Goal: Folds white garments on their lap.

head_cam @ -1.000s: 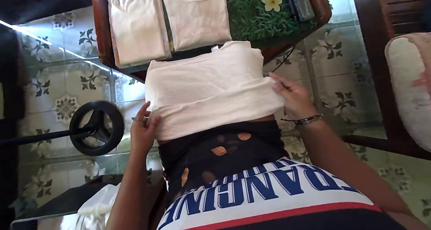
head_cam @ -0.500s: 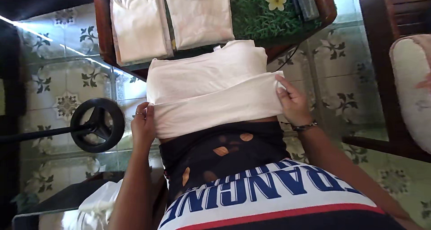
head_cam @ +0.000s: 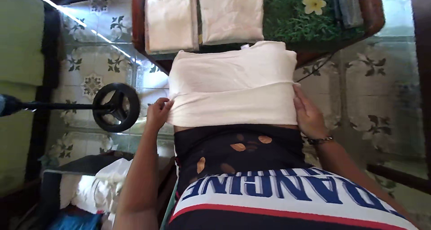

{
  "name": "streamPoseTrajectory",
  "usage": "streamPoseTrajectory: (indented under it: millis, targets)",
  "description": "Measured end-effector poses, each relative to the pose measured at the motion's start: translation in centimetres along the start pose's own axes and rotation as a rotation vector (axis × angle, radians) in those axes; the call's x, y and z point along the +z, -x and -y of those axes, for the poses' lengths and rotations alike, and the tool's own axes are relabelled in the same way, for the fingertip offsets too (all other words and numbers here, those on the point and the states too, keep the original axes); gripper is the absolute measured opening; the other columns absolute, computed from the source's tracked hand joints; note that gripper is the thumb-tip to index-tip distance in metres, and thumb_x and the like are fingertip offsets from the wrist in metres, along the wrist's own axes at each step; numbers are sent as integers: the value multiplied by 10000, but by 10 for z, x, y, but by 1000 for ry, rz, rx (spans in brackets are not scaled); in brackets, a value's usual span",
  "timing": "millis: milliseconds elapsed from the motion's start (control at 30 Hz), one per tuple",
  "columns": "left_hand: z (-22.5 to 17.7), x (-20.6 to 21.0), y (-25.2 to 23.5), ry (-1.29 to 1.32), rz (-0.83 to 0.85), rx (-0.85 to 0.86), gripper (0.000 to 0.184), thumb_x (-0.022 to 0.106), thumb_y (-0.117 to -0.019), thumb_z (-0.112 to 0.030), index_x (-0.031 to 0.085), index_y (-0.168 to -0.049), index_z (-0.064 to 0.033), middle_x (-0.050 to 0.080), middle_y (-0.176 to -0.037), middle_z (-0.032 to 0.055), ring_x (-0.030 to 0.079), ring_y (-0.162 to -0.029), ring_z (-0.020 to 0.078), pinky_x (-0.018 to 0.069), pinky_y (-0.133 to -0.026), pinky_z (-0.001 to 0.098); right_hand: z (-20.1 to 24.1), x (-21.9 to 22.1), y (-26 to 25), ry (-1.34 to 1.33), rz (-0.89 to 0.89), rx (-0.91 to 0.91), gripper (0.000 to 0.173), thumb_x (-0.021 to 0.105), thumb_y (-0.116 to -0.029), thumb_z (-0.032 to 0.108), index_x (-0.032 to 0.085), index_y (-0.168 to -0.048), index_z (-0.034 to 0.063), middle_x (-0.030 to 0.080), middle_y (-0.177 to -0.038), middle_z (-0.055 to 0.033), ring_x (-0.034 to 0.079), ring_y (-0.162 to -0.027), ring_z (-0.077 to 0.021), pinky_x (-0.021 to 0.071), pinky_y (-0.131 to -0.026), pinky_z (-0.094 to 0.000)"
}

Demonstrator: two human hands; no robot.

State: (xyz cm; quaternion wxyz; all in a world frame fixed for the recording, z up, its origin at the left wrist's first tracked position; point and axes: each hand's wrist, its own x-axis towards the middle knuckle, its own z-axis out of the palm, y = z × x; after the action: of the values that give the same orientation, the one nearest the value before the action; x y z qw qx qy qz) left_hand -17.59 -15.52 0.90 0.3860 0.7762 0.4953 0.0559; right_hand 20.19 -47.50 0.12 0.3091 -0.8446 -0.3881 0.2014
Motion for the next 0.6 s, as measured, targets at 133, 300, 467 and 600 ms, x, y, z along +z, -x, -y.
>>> streamPoseTrajectory:
  millis: [133, 300, 467, 600]
  targets:
    - [16, -28, 1, 5, 287, -33, 271, 674, -993, -214, 690, -1099, 35, 703, -900, 186, 679, -815, 284, 549, -811, 524, 3, -2, -2, 12, 20, -4, 592, 265, -1114, 395, 356, -1581, 43, 433, -1551, -265, 445, -1436, -377, 339, -1196, -492]
    - [31, -64, 0, -54, 529, -7, 243, 647, -1007, -196, 700, -1110, 18, 698, -954, 163, 658, -888, 251, 520, -870, 481, 6, -4, -5, -79, 35, -14, 586, 262, -1119, 332, 290, -1585, -22, 321, -1623, -244, 372, -1496, -273, 291, -1236, -369]
    - [58, -72, -3, -139, 393, -11, 158, 601, -970, 5, 682, -1060, 107, 630, -1162, 279, 607, -1114, 403, 459, -993, 574, 19, -3, -6, -116, 29, 3, 587, 259, -1117, 302, 256, -1580, -58, 280, -1634, -258, 335, -1515, -237, 247, -1247, -318]
    - [90, -67, 2, 161, 397, -142, 194, 541, -1013, -68, 661, -1094, 61, 664, -1000, 179, 620, -917, 232, 496, -893, 461, 24, -4, -4, -107, 22, 1, 579, 267, -1118, 288, 256, -1580, -59, 278, -1636, -255, 328, -1519, -231, 240, -1249, -308]
